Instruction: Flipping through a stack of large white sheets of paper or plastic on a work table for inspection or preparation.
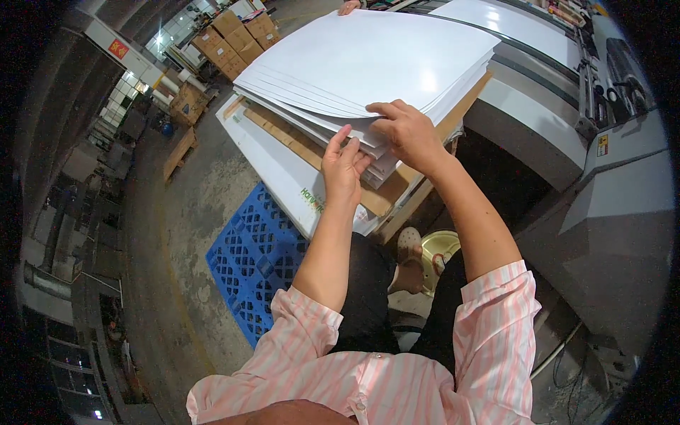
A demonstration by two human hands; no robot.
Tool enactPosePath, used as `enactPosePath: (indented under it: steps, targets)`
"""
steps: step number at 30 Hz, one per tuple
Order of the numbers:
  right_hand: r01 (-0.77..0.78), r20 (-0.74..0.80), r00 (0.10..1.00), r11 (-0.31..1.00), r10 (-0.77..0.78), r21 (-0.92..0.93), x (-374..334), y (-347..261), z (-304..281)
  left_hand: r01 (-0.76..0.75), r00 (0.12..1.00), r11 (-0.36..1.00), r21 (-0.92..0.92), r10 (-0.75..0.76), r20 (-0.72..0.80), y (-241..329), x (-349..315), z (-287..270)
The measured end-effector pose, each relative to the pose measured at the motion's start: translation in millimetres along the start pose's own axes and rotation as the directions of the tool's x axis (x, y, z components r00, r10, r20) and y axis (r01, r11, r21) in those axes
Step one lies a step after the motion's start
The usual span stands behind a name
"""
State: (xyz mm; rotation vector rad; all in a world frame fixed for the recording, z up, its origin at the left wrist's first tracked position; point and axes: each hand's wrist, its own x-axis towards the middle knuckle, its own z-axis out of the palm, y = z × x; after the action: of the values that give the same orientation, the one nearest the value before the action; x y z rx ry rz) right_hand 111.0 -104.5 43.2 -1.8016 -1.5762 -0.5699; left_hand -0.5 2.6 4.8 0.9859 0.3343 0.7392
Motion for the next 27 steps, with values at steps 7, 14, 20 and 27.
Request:
enactPosePath:
  steps: [7, 14, 20, 27]
  targets:
    - [-0.038, 0.017, 0.999, 0.996, 0.036, 0.08, -3.7, -5.1, -6.1, -0.023, 0.999, 0.994, 0.102, 0.028, -0.044, 1.6, -0.6, 2.0]
    - [-0.009, -0.032, 0.999, 1.0, 0.008, -0.026, -3.0, -1.4, 0.2, -0.099, 0.993, 0.991, -0.09, 0.093, -0.073, 1.5, -4.2, 6.1]
    - [-0.058, -0.103, 0.993, 0.998, 0.06, 0.022, -0.9, -3.1, 4.1, -0.048, 0.994, 0.996, -0.08, 0.04, -0.1, -3.5, 0.3, 0.5]
    - [-0.071, -0.119, 0.99, 0.997, 0.074, 0.026, -0.4, -2.8, 6.6, -0.072, 0.987, 0.997, 0.001, 0.071, -0.146, -3.9, 0.8, 2.9]
